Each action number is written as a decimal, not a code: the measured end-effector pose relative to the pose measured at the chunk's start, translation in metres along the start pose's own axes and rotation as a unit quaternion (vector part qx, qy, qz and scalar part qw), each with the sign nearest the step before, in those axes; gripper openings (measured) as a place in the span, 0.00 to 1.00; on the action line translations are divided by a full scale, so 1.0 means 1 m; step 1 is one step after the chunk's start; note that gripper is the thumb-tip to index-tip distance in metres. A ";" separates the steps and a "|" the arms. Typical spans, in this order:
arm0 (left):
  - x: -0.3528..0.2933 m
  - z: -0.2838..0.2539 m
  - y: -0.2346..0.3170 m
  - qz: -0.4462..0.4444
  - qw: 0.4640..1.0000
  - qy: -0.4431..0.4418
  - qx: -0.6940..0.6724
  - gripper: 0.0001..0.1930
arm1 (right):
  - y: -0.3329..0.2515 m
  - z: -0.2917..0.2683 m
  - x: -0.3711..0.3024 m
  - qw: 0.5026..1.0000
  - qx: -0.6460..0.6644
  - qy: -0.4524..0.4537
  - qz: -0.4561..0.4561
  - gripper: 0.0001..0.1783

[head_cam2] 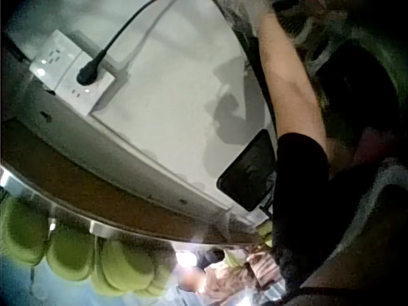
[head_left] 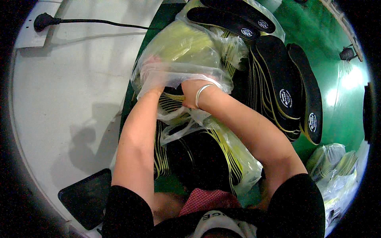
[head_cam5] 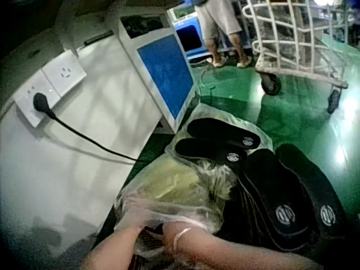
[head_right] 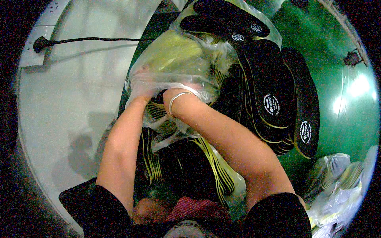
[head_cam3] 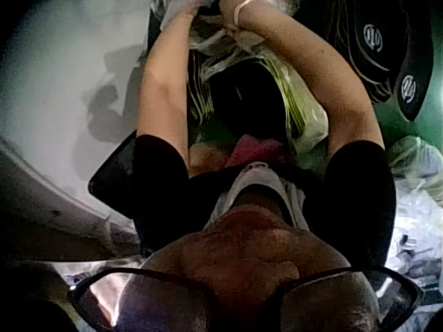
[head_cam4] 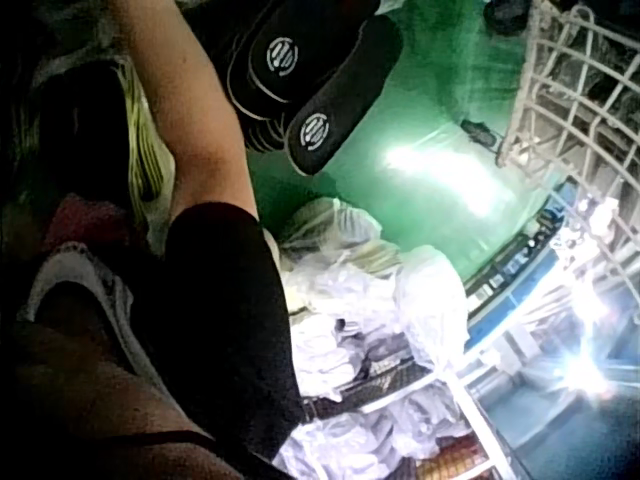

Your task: The person picks up pairs of insoles from stacks and bags, matches them, and inserts each insole into a black shoe on the workbench.

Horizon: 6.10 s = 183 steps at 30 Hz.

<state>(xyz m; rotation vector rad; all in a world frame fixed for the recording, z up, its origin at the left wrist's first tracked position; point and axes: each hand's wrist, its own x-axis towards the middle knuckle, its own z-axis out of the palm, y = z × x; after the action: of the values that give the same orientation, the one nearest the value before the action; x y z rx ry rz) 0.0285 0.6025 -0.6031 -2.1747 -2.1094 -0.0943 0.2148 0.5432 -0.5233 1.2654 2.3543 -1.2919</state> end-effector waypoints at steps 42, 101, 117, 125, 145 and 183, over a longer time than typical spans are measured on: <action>-0.030 -0.089 0.016 -0.051 0.983 -0.160 -0.075 0.25 | -0.041 -0.037 -0.107 0.940 -0.224 0.239 -0.097 0.16; -0.234 -0.466 0.129 -0.189 0.557 -0.645 -0.487 0.30 | -0.097 -0.101 -0.428 0.706 0.504 0.487 -0.100 0.24; -0.156 -0.899 0.020 0.145 0.983 -0.016 -0.109 0.19 | -0.225 -0.284 -0.636 0.735 0.393 0.551 -0.044 0.29; -0.086 -0.841 -0.132 0.193 0.930 0.237 -0.204 0.18 | -0.318 -0.255 -0.609 0.749 0.354 0.559 0.009 0.23; -0.096 -0.692 -0.209 0.209 0.922 0.263 -0.192 0.21 | -0.541 -0.356 -0.635 0.672 -0.205 0.708 -0.073 0.22; -0.096 -0.786 -0.156 0.219 0.515 -0.170 -0.811 0.32 | -0.596 -0.417 -0.527 0.792 -0.157 0.429 -0.404 0.22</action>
<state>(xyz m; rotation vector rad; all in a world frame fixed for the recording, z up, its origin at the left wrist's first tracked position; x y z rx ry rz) -0.1052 0.4160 0.1704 -3.5096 -1.1367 -2.7371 0.1957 0.3887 0.3616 0.8035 3.8246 -0.3063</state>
